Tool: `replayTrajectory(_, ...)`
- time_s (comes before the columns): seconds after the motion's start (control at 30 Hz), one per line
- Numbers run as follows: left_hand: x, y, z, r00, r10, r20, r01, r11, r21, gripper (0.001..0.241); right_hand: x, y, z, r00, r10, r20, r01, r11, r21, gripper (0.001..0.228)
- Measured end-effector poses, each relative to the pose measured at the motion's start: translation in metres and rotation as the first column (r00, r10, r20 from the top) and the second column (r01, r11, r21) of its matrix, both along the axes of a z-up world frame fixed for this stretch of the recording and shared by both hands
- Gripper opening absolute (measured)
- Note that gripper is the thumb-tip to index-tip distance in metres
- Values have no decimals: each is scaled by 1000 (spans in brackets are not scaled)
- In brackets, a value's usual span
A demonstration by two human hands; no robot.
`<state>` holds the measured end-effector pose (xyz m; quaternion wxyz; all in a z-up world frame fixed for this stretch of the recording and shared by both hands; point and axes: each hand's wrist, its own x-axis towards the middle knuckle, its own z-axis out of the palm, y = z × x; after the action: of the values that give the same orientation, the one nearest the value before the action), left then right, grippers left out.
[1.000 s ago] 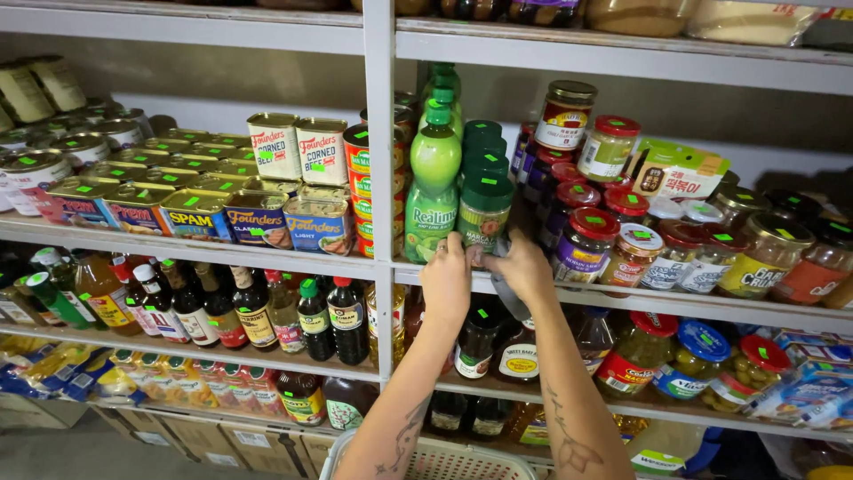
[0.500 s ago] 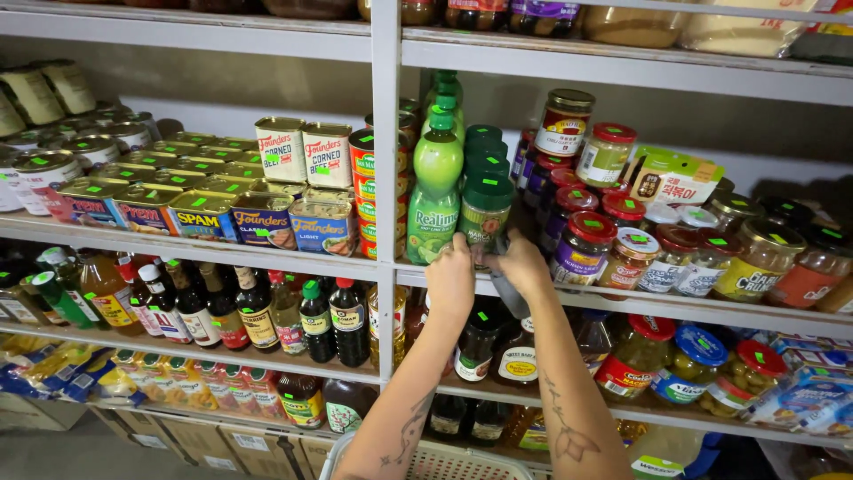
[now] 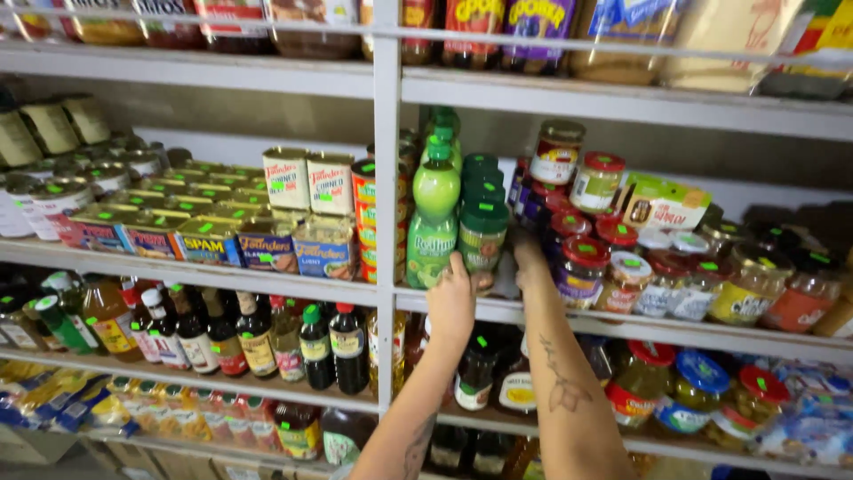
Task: Cleaning and wiping down various jars and bottles of food items before placing them on grocery store shelves.
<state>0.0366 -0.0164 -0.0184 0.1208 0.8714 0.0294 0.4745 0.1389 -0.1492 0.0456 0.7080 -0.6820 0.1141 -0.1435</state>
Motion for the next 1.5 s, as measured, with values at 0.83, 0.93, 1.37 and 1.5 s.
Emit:
replayTrajectory(0.83, -2, -5, 6, 999, 44, -22, -43, 999, 27, 37, -11, -23, -11, 992, -70, 106, 126, 617, -777, 42)
replayTrajectory(0.93, 2, -7, 1, 999, 45, -19, -45, 999, 27, 33, -72, -14, -7, 998, -57, 9, 37, 496, -867, 48)
replayTrajectory(1.37, -51, -13, 35, 963, 125, 238, -143, 988, 61, 37, -131, 19, 32, 988, -88, -128, -72, 473, -878, 59)
replayTrajectory(1.5, -50, -15, 39, 961, 155, 230, -173, 983, 60, 38, -129, 22, 33, 990, -87, -114, -58, 482, -874, 57)
